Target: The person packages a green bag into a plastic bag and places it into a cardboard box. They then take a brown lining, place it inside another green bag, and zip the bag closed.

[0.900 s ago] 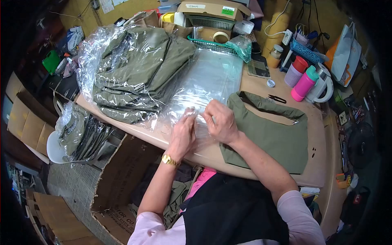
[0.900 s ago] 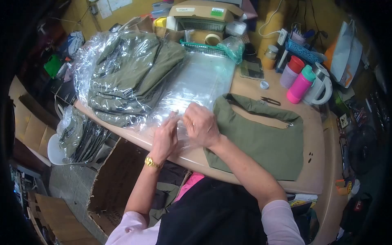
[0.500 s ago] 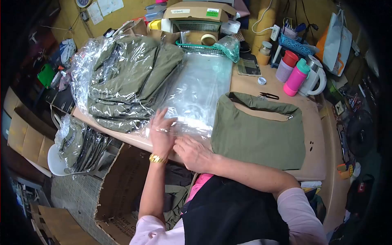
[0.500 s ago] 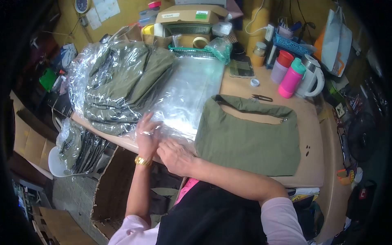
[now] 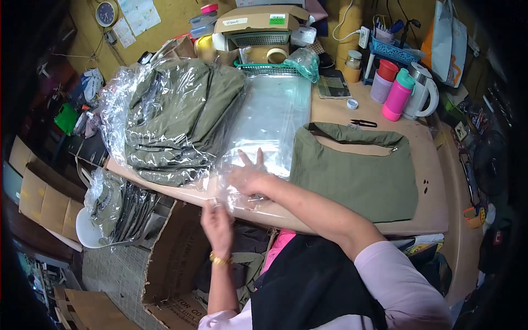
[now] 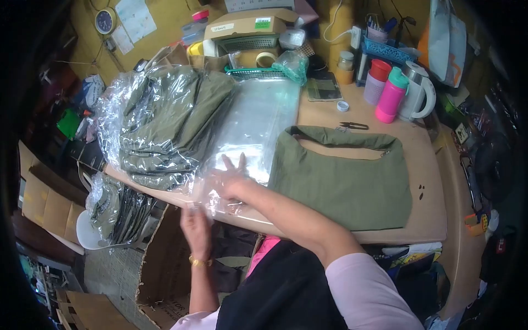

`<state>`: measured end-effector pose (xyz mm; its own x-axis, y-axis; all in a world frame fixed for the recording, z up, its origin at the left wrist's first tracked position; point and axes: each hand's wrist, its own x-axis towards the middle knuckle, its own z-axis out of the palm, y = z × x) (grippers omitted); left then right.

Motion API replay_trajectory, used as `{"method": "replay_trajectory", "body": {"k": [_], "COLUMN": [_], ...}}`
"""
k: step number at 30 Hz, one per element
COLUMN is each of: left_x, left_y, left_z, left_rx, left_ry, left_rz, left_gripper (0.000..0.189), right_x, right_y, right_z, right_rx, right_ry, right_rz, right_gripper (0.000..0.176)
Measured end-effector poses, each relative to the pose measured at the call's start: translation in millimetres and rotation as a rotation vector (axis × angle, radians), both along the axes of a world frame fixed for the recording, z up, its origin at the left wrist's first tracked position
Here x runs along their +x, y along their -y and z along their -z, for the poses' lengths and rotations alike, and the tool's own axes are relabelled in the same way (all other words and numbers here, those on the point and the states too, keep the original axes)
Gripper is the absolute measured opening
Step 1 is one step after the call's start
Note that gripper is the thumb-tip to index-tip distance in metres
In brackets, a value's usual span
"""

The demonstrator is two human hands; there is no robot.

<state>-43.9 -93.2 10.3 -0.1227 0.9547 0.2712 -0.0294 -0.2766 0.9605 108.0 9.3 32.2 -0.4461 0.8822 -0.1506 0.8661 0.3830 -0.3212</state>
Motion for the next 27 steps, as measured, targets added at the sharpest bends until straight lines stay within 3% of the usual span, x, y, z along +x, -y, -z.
{"method": "replay_trajectory", "body": {"k": [2, 3, 4, 5, 6, 7, 8, 9, 10, 11, 12, 14, 15, 16, 17, 19, 20, 22, 23, 24, 25, 26, 27], "left_x": [-23, -93, -116, -169, -145, -224, -314, -386, -371, -351, -329, -290, -280, -272, -258, -58, -20, 59, 83, 104, 116, 124, 132], "left_y": [13, 9, 22, 38, 57, 83, 120, 146, 175, 189, 198, 202, 194, 153, 98, 74, 60, 62, 65, 77, 79, 78, 77], "left_z": [-71, -52, -84, -95, -143, -118, -116, -117, -152, -171, -189, -216, -225, -176, -120, -129, -81, -44, -32, -50, -71, -87, -100], "left_rx": [-0.142, 0.038, 0.070, 0.167, 0.193, 0.511, 0.591, 0.801, 0.759, 0.759, 0.788, 0.838, 0.855, 0.819, 0.719, 0.528, 0.186, 0.177, 0.186, 0.164, 0.051, 0.057, 0.323], "left_ry": [0.565, 0.754, 0.900, 0.899, 0.446, -0.412, -0.693, -0.866, -1.192, -1.192, -1.370, -1.731, -1.916, -1.240, -0.599, -1.207, -0.902, -0.970, -0.991, -0.872, -0.973, -0.963, -0.864], "left_rz": [-0.194, -0.005, -0.166, -0.150, -0.852, -0.853, -0.847, -1.072, -1.490, -1.493, -1.552, -1.659, -1.706, -1.351, -0.958, -0.658, -0.331, 0.234, 0.484, 0.680, 0.869, 0.880, 0.797], "left_gripper": [0.013, 0.018, 0.020, 0.019, 0.009, 0.017, 0.025, 0.019, 0.003, 0.003, 0.005, 0.011, 0.015, 0.015, 0.018, 0.014, 0.017, 0.033, 0.044, 0.047, 0.052, 0.052, 0.056], "right_x": [10, 9, 7, 11, 10, 7, 7, 8, 10, 11, 8, -4, -11, -17, -15, -2, 12, 51, 75, 101, 127, 150, 164], "right_y": [-11, -15, -18, -22, -23, -22, -20, -13, -1, 7, 7, 12, 32, 57, 73, 107, 117, 136, 136, 137, 148, 159, 170], "right_z": [-3, -2, 0, 6, 7, 9, 9, -4, -30, -45, -37, -11, -13, -22, -30, -39, -40, -36, -20, -3, -1, -3, -8], "right_rx": [-0.110, -0.175, -0.233, -0.206, -0.204, -0.191, -0.177, -0.177, -0.209, -0.240, -0.239, -0.173, -0.012, 0.153, 0.154, -0.238, -0.235, 0.043, -0.052, -0.149, -0.080, -0.009, -0.005], "right_ry": [-0.026, 0.033, 0.088, 0.041, 0.040, 0.000, -0.036, -0.032, -0.030, -0.030, -0.035, -0.340, -0.593, -0.837, -0.828, -1.217, -1.215, -1.105, -1.239, -1.366, -1.373, -1.374, -1.364], "right_rz": [0.014, 0.048, 0.083, 0.072, 0.069, 0.082, 0.092, 0.085, 0.059, 0.034, 0.035, -0.104, -0.121, -0.139, -0.143, -0.105, -0.098, 0.147, 0.303, 0.462, 0.530, 0.594, 0.606], "right_gripper": [0.048, 0.048, 0.048, 0.047, 0.047, 0.048, 0.048, 0.048, 0.048, 0.047, 0.047, 0.047, 0.040, 0.038, 0.038, 0.037, 0.037, 0.028, 0.023, 0.020, 0.017, 0.016, 0.016]}}
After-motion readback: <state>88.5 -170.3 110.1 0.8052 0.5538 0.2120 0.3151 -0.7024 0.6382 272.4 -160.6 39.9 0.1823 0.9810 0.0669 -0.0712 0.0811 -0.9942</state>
